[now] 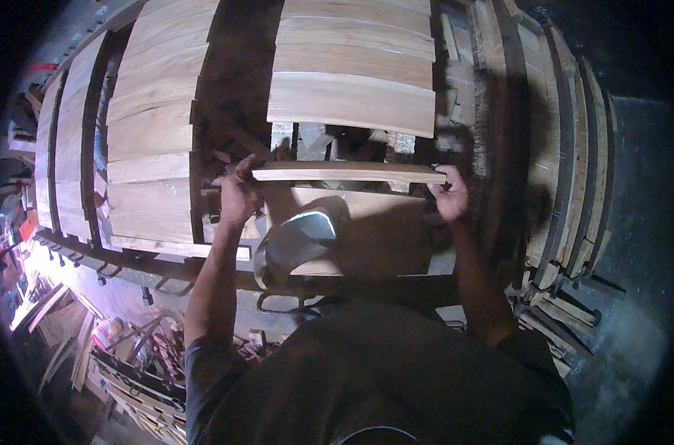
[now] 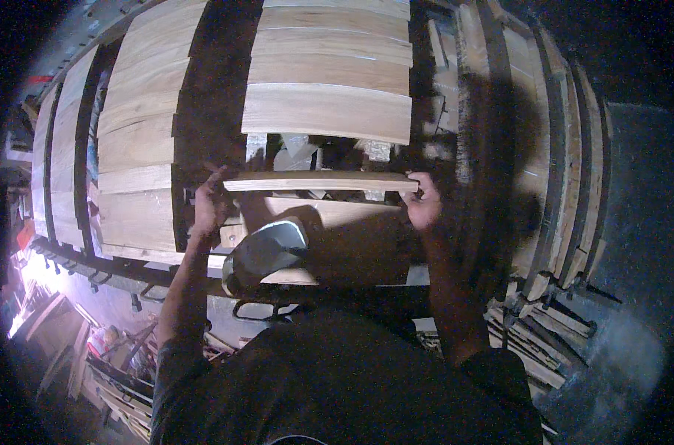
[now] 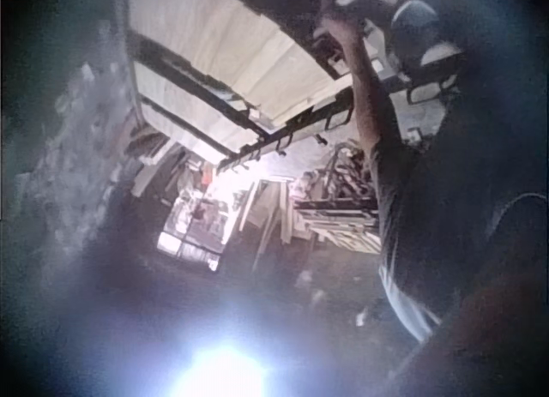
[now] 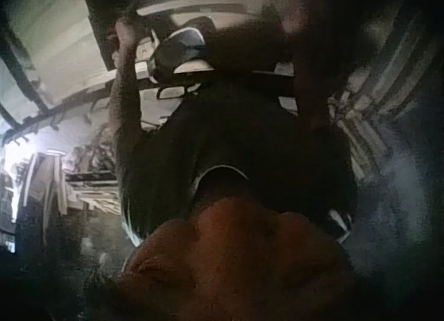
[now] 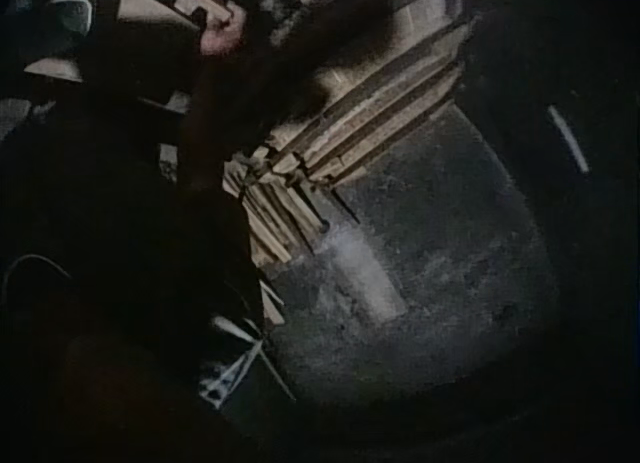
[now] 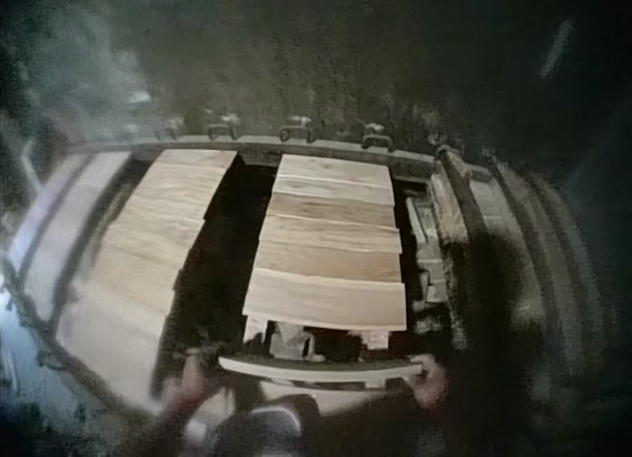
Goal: The person applies glue to wooden planks using a brush and places them into a curved wooden mold. The person repeats this process for several planks, arranging them side by side within the mold.
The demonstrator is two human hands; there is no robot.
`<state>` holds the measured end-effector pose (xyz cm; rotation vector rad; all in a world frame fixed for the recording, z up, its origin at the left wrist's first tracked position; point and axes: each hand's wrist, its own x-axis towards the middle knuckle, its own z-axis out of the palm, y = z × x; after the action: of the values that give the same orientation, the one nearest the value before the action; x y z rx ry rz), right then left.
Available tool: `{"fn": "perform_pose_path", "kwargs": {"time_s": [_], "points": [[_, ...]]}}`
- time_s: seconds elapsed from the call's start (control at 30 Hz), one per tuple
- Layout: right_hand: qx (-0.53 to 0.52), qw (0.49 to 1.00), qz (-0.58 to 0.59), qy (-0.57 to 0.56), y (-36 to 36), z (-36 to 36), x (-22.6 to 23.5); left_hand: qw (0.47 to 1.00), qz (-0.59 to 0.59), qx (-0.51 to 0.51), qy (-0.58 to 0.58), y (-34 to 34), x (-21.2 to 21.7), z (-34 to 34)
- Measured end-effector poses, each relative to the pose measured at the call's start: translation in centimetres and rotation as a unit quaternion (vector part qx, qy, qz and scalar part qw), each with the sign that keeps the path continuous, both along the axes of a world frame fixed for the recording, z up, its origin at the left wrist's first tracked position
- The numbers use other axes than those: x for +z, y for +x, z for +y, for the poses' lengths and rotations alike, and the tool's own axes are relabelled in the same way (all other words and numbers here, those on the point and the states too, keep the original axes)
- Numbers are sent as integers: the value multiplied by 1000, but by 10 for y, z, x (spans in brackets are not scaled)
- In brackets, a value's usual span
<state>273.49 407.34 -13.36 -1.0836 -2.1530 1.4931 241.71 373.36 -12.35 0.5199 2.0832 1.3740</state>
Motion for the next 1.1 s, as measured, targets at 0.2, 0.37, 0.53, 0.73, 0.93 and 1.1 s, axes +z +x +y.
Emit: {"fn": "perform_pose_path", "kwargs": {"time_s": [0.2,0.37,0.53,0.73,0.93,1.1], "points": [[6,982,-163,96,-9,0,17,998,-31,29,36,10,19,-21],[128,941,-196,244,-16,7,38,992,-57,83,72,56,72,-75],[175,924,-156,303,-23,-5,51,983,-124,36,130,120,94,-112],[167,899,-168,370,-43,-31,64,998,-17,-29,60,150,92,-105],[213,891,-93,390,-64,-80,89,999,12,-14,50,155,65,-104],[410,842,-274,218,-60,-172,87,998,21,17,64,147,34,-97]]}}
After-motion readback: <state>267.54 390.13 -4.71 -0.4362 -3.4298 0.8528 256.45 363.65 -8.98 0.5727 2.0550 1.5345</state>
